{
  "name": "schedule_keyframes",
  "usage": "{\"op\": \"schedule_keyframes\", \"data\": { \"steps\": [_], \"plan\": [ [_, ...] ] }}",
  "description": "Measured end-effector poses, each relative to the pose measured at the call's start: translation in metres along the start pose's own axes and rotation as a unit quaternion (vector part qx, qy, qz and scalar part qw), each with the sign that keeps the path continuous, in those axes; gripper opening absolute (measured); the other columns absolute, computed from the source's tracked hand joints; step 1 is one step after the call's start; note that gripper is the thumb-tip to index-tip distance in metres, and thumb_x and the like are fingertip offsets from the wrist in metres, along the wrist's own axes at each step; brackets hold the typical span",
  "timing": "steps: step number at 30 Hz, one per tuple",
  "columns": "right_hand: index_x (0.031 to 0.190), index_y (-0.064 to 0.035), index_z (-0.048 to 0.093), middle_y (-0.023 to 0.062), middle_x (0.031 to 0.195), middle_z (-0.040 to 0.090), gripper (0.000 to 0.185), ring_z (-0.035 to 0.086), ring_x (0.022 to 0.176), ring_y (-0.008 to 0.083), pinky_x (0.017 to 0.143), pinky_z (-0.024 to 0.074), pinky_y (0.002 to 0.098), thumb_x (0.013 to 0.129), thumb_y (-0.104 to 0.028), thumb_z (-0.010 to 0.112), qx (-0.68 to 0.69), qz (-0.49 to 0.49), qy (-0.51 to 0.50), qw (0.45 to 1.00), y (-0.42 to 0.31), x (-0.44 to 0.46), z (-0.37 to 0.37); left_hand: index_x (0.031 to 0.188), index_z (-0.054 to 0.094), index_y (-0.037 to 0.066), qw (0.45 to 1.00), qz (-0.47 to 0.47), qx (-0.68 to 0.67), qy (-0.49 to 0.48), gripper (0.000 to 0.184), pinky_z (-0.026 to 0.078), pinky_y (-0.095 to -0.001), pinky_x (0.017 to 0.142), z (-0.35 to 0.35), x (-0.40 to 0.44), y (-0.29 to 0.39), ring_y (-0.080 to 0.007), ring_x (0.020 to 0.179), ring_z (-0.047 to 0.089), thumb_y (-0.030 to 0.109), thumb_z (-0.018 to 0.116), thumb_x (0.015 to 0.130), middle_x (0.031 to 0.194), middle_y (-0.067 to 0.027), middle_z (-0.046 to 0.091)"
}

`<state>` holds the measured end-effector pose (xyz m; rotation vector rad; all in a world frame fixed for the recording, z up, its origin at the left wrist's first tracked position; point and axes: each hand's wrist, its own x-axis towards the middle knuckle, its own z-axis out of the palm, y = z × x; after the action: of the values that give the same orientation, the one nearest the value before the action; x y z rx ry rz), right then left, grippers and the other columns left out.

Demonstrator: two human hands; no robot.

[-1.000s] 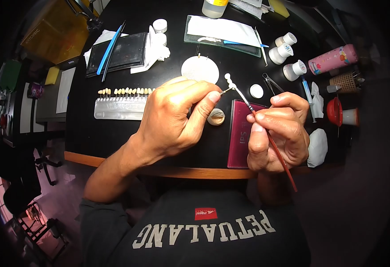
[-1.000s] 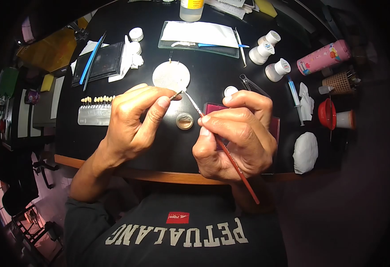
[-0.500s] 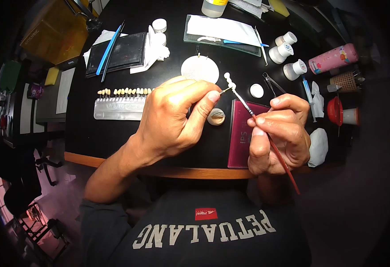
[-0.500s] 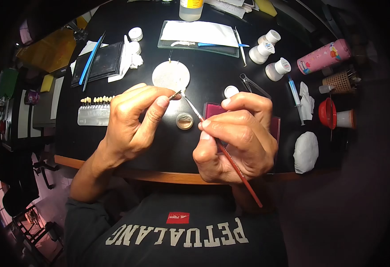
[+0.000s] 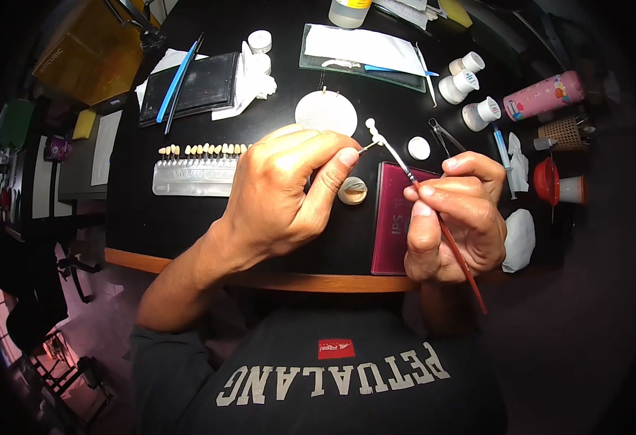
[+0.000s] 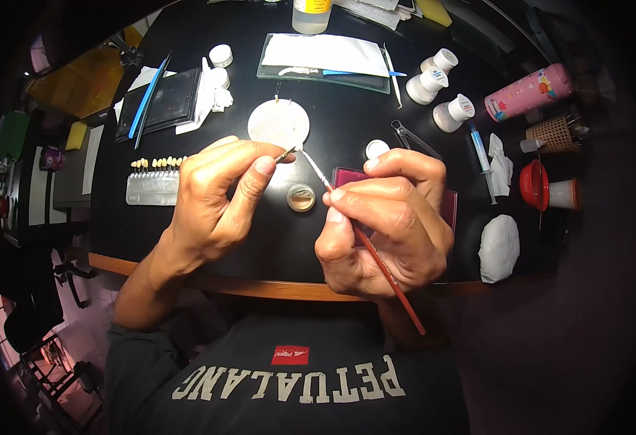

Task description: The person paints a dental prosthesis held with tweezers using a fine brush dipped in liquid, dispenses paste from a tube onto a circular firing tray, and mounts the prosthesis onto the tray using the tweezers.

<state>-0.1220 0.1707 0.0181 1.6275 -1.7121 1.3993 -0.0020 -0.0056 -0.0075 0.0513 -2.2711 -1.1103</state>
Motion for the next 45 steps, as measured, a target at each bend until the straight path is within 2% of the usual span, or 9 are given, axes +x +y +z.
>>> {"op": "schedule_keyframes", "data": {
  "steps": [11, 17, 20, 23, 26, 31, 34, 37, 45],
  "plan": [
    [0.09, -0.0056, 0.066, 0.0025, 0.069, 0.067, 0.021, 0.058, 0.067, 0.0156, 0.083, 0.0485, 0.0342, 0.071, 0.002, 0.063, -0.003, -0.01, -0.003, 1.0, 0.002, -0.002, 0.001, 0.1, 0.073, -0.003, 1.0, -0.009, 0.013, -0.004, 0.016, 0.053, -0.0355, 0.075, -0.001, 0.0, 0.002, -0.0273, 0.082, 0.07, 0.007, 0.061, 0.098, 0.092, -0.0156, 0.075],
    [0.09, -0.0063, 0.063, 0.0031, 0.069, 0.065, 0.019, 0.057, 0.069, 0.0145, 0.084, 0.046, 0.0368, 0.072, -0.001, 0.059, 0.079, 0.038, 0.029, 0.996, 0.002, -0.008, -0.009, 0.09, 0.071, 0.001, 0.999, 0.042, 0.004, 0.015, 0.01, 0.051, -0.0372, 0.067, -0.002, 0.006, 0.002, -0.0297, 0.07, 0.065, 0.009, 0.067, 0.092, 0.082, -0.0124, 0.071],
    [0.091, -0.0065, 0.062, 0.0027, 0.069, 0.064, 0.019, 0.054, 0.068, 0.0133, 0.087, 0.0438, 0.0376, 0.073, -0.003, 0.058, 0.132, 0.044, 0.032, 0.99, 0.008, -0.008, -0.015, 0.093, 0.07, -0.005, 0.997, 0.061, -0.033, -0.018, 0.021, 0.044, -0.0346, 0.062, -0.004, 0.004, -0.004, -0.024, 0.062, 0.055, 0.013, 0.06, 0.093, 0.076, -0.0145, 0.068],
    [0.091, -0.0064, 0.062, 0.0029, 0.069, 0.064, 0.019, 0.053, 0.068, 0.0127, 0.088, 0.0427, 0.0378, 0.073, -0.004, 0.058, 0.15, 0.047, 0.027, 0.987, 0.008, -0.006, -0.017, 0.087, 0.07, -0.006, 0.994, 0.011, -0.05, -0.101, 0.031, 0.044, -0.0347, 0.061, -0.012, 0.001, -0.004, -0.0237, 0.059, 0.055, 0.021, 0.055, 0.094, 0.072, -0.0154, 0.066],
    [0.09, -0.0063, 0.063, 0.0035, 0.07, 0.065, 0.02, 0.054, 0.07, 0.0143, 0.088, 0.0436, 0.0378, 0.072, -0.001, 0.058, 0.136, 0.065, 0.021, 0.988, 0.004, -0.006, -0.016, 0.083, 0.069, -0.006, 0.986, -0.024, -0.112, -0.121, 0.038, 0.042, -0.0353, 0.058, -0.012, 0.001, -0.005, -0.0219, 0.055, 0.053, 0.026, 0.05, 0.094, 0.067, -0.0151, 0.063],
    [0.086, -0.0065, 0.066, 0.0032, 0.07, 0.064, 0.022, 0.053, 0.078, 0.0205, 0.084, 0.0467, 0.0375, 0.067, 0.002, 0.061, 0.101, 0.048, 0.031, 0.993, -0.001, 0.0, -0.011, 0.079, 0.068, -0.006, 0.975, -0.029, -0.183, -0.125, 0.034, 0.039, -0.0329, 0.053, -0.013, 0.002, -0.007, -0.0165, 0.051, 0.049, 0.02, 0.051, 0.093, 0.059, -0.0117, 0.054],
    [0.093, -0.0059, 0.062, 0.004, 0.069, 0.064, 0.017, 0.052, 0.078, 0.0146, 0.088, 0.0412, 0.0372, 0.078, -0.001, 0.057, 0.094, 0.013, 0.005, 0.995, 0.002, 0.0, -0.01, 0.079, 0.069, -0.006, 0.972, -0.031, -0.194, -0.127, 0.032, 0.039, -0.0317, 0.052, -0.013, 0.003, -0.004, -0.0152, 0.05, 0.048, 0.017, 0.052, 0.093, 0.056, -0.01, 0.05],
    [0.086, -0.0066, 0.066, 0.0024, 0.07, 0.064, 0.021, 0.053, 0.07, 0.0184, 0.082, 0.0469, 0.0362, 0.067, 0.003, 0.062, 0.103, 0.052, 0.02, 0.993, -0.003, 0.0, -0.011, 0.08, 0.07, -0.006, 0.973, -0.025, -0.192, -0.13, 0.032, 0.039, -0.0307, 0.052, -0.014, 0.004, -0.005, -0.0147, 0.049, 0.046, 0.017, 0.052, 0.093, 0.055, -0.0092, 0.049],
    [0.086, -0.0066, 0.065, 0.0012, 0.069, 0.062, 0.024, 0.053, 0.062, 0.0148, 0.083, 0.0472, 0.0366, 0.065, 0.004, 0.06, 0.11, 0.016, 0.026, 0.993, 0.001, 0.002, -0.01, 0.079, 0.071, -0.004, 0.969, -0.041, -0.202, -0.133, 0.038, 0.034, -0.0301, 0.05, -0.014, 0.001, -0.009, -0.0116, 0.049, 0.042, 0.024, 0.05, 0.094, 0.053, -0.0061, 0.047]
  ]
}}
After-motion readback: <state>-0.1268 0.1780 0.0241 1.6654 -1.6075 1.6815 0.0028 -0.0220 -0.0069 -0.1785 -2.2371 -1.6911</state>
